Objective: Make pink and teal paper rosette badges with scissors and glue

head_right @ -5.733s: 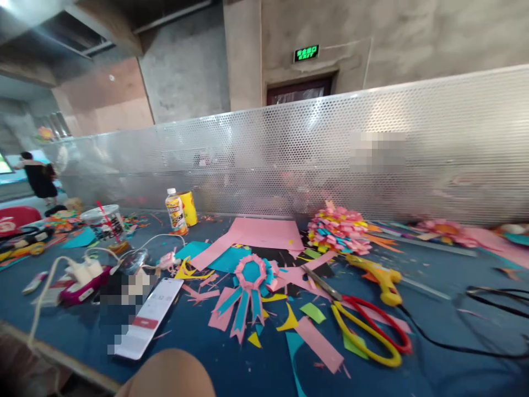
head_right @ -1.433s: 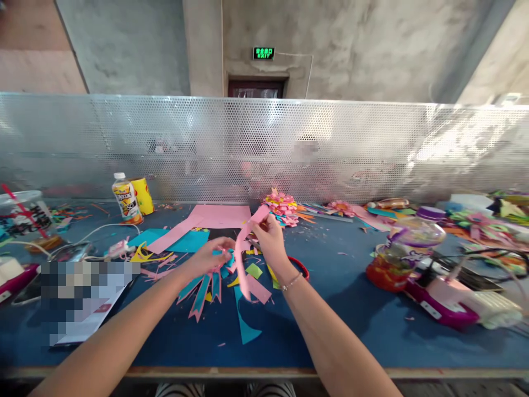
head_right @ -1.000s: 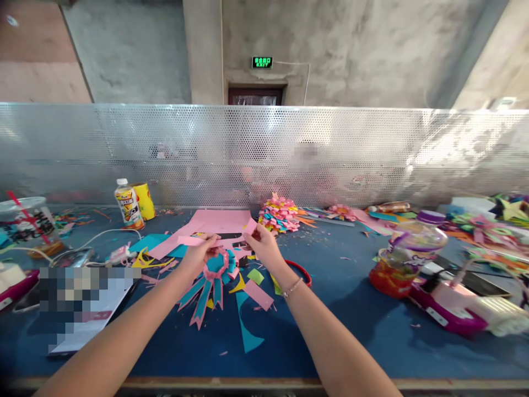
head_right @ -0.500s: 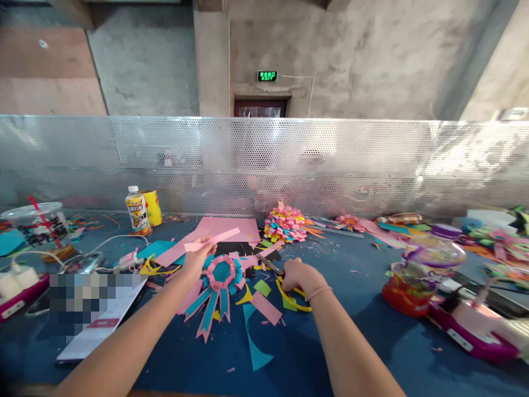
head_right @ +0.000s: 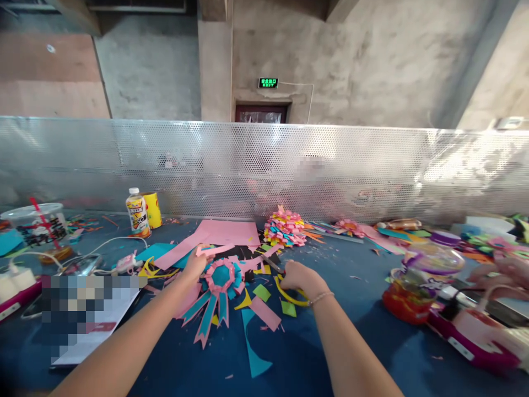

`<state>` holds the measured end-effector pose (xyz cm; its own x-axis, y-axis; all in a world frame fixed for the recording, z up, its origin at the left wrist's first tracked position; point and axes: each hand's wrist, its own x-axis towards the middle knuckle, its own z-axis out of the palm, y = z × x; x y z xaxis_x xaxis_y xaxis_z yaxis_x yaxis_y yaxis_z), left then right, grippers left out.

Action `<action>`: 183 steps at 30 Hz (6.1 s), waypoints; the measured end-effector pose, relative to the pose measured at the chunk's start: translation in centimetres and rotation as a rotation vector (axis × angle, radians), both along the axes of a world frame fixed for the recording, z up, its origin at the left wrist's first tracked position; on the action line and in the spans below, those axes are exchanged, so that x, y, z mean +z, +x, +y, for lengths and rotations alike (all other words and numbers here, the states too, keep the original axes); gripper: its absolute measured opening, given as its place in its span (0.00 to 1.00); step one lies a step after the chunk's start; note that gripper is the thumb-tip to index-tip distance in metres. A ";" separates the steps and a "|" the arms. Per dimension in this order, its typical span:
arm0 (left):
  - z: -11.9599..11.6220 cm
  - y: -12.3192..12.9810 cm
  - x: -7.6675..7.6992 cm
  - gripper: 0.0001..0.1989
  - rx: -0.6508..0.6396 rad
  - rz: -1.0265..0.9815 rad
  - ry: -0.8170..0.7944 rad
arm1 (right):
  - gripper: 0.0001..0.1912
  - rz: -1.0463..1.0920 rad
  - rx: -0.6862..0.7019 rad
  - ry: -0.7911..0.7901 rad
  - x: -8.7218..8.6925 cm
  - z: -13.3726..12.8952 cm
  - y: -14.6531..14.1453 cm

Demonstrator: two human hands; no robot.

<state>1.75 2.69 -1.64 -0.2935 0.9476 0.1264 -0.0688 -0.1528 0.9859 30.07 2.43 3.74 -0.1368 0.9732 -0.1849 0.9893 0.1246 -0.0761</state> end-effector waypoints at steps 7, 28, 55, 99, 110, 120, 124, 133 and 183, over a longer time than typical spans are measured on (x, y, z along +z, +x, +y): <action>-1.7 0.6 2.7 0.09 -0.026 -0.146 0.310 | 0.18 0.495 0.045 0.185 0.6 0.0 -1.8; -2.2 1.9 3.5 0.09 -0.258 -0.538 0.297 | 0.21 1.033 0.474 -0.083 -1.0 -3.0 -7.1; -3.6 2.2 5.0 0.10 -0.124 -0.356 0.235 | 0.19 1.100 0.418 0.060 -1.2 -4.0 -8.7; -4.0 2.3 4.4 0.11 -0.049 -0.178 0.139 | 0.21 0.027 -0.040 0.238 -0.3 -1.5 -3.0; -3.3 2.2 3.1 0.11 -0.037 -0.146 0.123 | 0.21 0.190 0.553 0.435 -2.6 -2.0 -5.9; -3.0 2.5 2.9 0.11 -0.071 -0.210 0.089 | 0.24 0.266 0.525 0.413 -3.7 -1.4 -6.1; -2.9 2.5 3.0 0.10 -0.093 -0.242 0.103 | 0.20 0.293 0.490 0.479 -3.1 -1.3 -6.3; -2.3 2.2 2.1 0.13 -0.092 0.031 0.151 | 0.14 0.326 0.479 0.507 -2.7 -0.6 -6.2; -5.5 4.4 3.5 0.14 -0.358 0.337 0.290 | 0.09 1.067 0.398 0.617 -1.5 -3.4 -9.0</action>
